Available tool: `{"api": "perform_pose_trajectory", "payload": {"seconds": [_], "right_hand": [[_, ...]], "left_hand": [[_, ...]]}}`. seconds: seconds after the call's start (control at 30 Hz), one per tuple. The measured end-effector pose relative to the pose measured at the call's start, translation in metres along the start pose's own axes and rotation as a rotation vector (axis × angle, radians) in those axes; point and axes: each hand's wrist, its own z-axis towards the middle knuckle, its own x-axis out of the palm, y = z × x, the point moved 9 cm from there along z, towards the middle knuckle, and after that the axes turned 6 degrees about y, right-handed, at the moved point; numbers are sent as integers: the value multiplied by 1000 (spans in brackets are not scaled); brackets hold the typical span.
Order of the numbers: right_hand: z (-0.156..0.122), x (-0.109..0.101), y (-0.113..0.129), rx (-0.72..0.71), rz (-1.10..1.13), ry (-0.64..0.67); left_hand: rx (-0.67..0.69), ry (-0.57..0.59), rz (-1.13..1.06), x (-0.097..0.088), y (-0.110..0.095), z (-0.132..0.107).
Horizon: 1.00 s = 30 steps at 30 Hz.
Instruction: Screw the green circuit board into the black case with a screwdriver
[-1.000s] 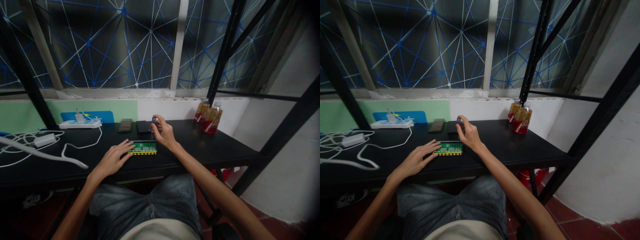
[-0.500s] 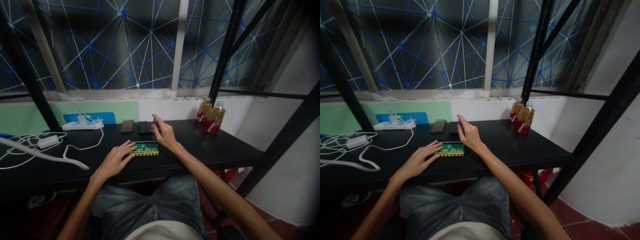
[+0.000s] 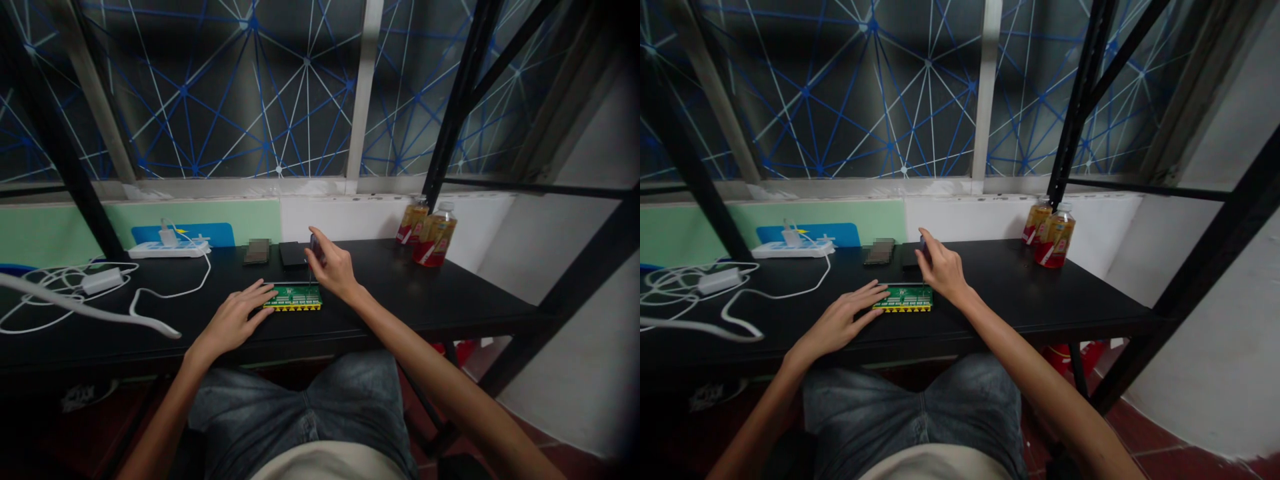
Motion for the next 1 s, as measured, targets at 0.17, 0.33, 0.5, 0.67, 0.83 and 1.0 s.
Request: {"api": "perform_pose_trajectory", "payload": {"seconds": [0.17,0.33,0.5,0.67,0.83,1.0], "right_hand": [[1,-2,2,-1,4,7],[0,3,-2,-2,47,30],[0,0,1,-12,21,11],[1,1,0,10,30,55],[1,4,-4,21,61,48],[2,2,-2,22,43,49]], "left_hand": [[-5,0,10,-1,-1,-1],[11,-24,3,-1,-1,-2],[5,-14,9,-1,-1,-1],[3,-5,-4,-2,-2,-1],[-2,-21,-17,-4,-2,-2],[-5,-25,-28,-5,-2,-3]]}}
